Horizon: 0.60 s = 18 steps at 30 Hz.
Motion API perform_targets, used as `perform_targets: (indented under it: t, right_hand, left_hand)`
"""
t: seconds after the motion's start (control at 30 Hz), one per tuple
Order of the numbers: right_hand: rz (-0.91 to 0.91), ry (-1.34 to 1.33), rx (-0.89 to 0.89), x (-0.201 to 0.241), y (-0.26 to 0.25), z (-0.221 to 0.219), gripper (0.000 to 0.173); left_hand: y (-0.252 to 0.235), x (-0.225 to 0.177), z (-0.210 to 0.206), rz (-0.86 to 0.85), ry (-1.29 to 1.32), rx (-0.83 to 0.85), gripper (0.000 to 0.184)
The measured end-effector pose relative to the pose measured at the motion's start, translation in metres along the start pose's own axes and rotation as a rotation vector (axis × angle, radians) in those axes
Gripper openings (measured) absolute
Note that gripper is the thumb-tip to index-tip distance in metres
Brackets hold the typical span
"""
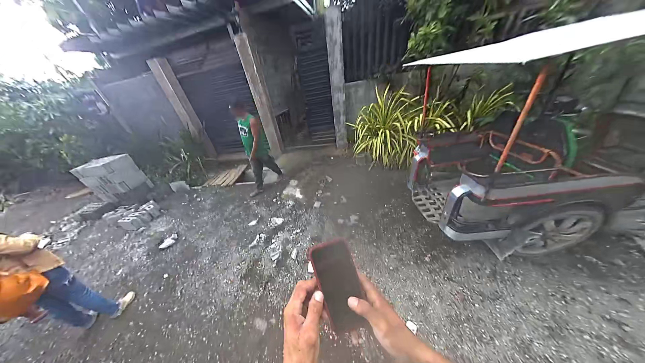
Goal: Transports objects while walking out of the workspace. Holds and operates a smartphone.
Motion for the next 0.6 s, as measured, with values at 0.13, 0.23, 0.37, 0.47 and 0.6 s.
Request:
perform_targets:
  t: [0.13, 0.23, 0.37, 0.47, 0.6]
  right_hand:
    - [0.022, -0.008, 0.007, 0.004, -0.001, 0.0, 0.053]
    - [0.025, -0.015, -0.001, 0.005, 0.0, 0.001, 0.058]
    - [0.044, -0.017, 0.004, 0.009, 0.001, 0.002, 0.062]
    - [0.074, 0.044, 0.01, 0.02, 0.002, 0.0, 0.067]
    - [0.087, 0.082, 0.023, 0.03, 0.006, -0.004, 0.072]
  left_hand:
    - [-0.003, -0.002, -0.001, -0.024, -0.018, 0.002, 0.03]
    - [-0.002, -0.002, -0.002, -0.022, -0.033, 0.007, 0.03]
    - [-0.004, -0.004, -0.004, -0.035, -0.013, 0.01, 0.032]
    - [-0.008, -0.013, -0.007, -0.071, -0.015, 0.012, 0.032]
    - [-0.005, -0.029, -0.009, -0.108, -0.056, 0.021, 0.03]
Point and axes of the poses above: each hand's wrist, its own y-axis away from the middle knuckle, its own z-axis out of the back of the hand, x = y × z, the point moved 9 cm from there along -y, towards the middle knuckle, and after that the axes turned 9 degrees about -x, right-handed, at the moved point
